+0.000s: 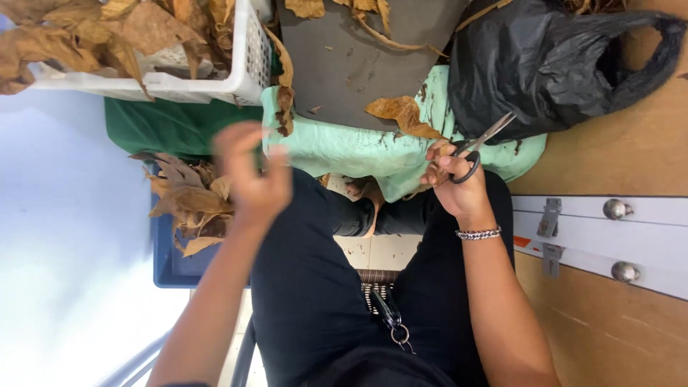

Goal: Trimming the central stems from dried leaves using scissors in a processing area.

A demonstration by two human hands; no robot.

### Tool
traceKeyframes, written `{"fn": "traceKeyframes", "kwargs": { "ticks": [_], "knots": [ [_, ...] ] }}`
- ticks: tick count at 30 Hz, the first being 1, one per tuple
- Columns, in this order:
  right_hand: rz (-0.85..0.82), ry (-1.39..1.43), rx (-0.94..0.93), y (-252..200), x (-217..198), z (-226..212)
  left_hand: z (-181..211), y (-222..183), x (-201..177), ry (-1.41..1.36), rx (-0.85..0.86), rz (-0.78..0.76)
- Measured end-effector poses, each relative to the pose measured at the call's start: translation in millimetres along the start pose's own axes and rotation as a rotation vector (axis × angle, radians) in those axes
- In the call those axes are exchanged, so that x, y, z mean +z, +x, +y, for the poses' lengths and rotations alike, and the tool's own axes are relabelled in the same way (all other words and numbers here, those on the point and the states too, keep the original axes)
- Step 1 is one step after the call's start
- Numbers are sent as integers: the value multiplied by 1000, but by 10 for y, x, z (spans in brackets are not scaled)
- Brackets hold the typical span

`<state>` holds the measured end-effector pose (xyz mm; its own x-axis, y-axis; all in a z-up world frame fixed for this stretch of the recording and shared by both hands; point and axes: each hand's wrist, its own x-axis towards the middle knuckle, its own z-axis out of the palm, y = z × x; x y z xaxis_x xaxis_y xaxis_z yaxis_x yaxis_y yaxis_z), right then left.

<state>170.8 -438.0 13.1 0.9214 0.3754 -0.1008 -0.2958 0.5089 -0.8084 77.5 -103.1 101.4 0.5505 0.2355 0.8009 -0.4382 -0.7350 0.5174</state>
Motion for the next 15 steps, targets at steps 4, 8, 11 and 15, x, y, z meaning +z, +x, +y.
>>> {"fn": "traceKeyframes", "kwargs": {
  "ticks": [4, 8, 11, 15],
  "knots": [
    [-5, -21, -21, -27, 0, -30, 78, -12, 908, -198, -121, -277],
    [-2, -63, -95, -63, -6, -67, -76, -91, 1615, 42, -302, -731],
    [21, -154, -236, -118, 94, -214, -167, -212, 1860, 202, -232, -746],
    [-4, -442, -558, -123, 512, -792, -350, -379, 1955, 187, -78, -494]
  ]
}}
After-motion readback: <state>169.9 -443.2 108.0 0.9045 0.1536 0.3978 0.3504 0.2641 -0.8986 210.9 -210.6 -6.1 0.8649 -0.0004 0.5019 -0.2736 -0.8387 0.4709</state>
